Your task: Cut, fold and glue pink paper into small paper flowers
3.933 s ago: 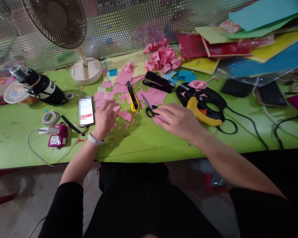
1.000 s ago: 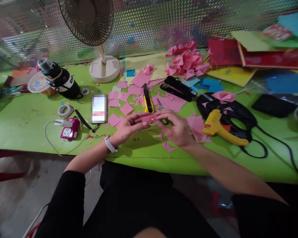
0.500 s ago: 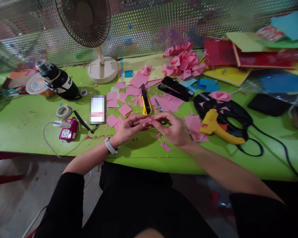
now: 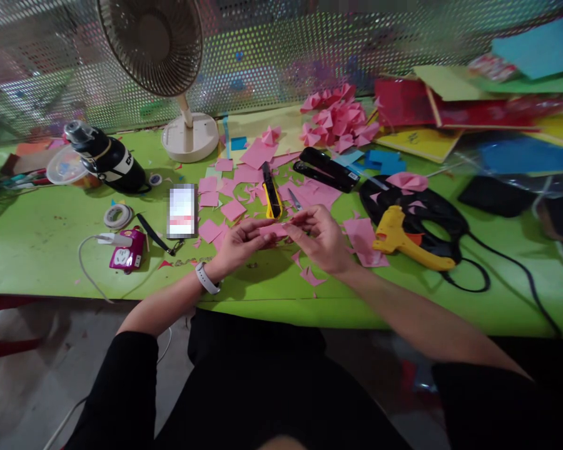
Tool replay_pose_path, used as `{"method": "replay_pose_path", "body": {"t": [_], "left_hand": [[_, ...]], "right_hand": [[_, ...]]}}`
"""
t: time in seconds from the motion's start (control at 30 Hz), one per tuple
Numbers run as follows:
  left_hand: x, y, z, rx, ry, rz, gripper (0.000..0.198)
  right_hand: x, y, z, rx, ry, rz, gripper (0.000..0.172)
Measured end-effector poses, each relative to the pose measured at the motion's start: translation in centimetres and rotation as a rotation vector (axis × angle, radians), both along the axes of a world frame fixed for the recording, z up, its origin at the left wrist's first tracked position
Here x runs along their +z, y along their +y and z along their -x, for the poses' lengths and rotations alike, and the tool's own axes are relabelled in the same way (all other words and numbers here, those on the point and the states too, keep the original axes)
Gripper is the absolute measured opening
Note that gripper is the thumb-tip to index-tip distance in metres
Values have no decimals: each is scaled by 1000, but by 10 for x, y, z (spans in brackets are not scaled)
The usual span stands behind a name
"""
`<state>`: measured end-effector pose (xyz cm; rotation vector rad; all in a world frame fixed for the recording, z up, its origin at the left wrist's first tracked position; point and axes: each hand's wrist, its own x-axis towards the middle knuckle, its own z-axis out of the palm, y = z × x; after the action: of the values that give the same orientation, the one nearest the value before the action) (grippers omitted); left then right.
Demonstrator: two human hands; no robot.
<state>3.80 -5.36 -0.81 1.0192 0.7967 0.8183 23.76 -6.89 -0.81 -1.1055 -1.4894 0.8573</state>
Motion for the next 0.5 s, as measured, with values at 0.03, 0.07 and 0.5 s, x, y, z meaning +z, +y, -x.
{"method": "replay_pose_path", "body": {"t": [0.03,0.07,0.5], "left_hand": [[0,0,0,0,2,3,50],[-1,0,0,-4,-2,3,50],[-7,3,-1,-14,29,-78,50]], "right_hand": [[1,0,-1,14,3,25,32],[3,1,-1,43,-4,47,30],[3,0,-1,104,-22,39,25]]}}
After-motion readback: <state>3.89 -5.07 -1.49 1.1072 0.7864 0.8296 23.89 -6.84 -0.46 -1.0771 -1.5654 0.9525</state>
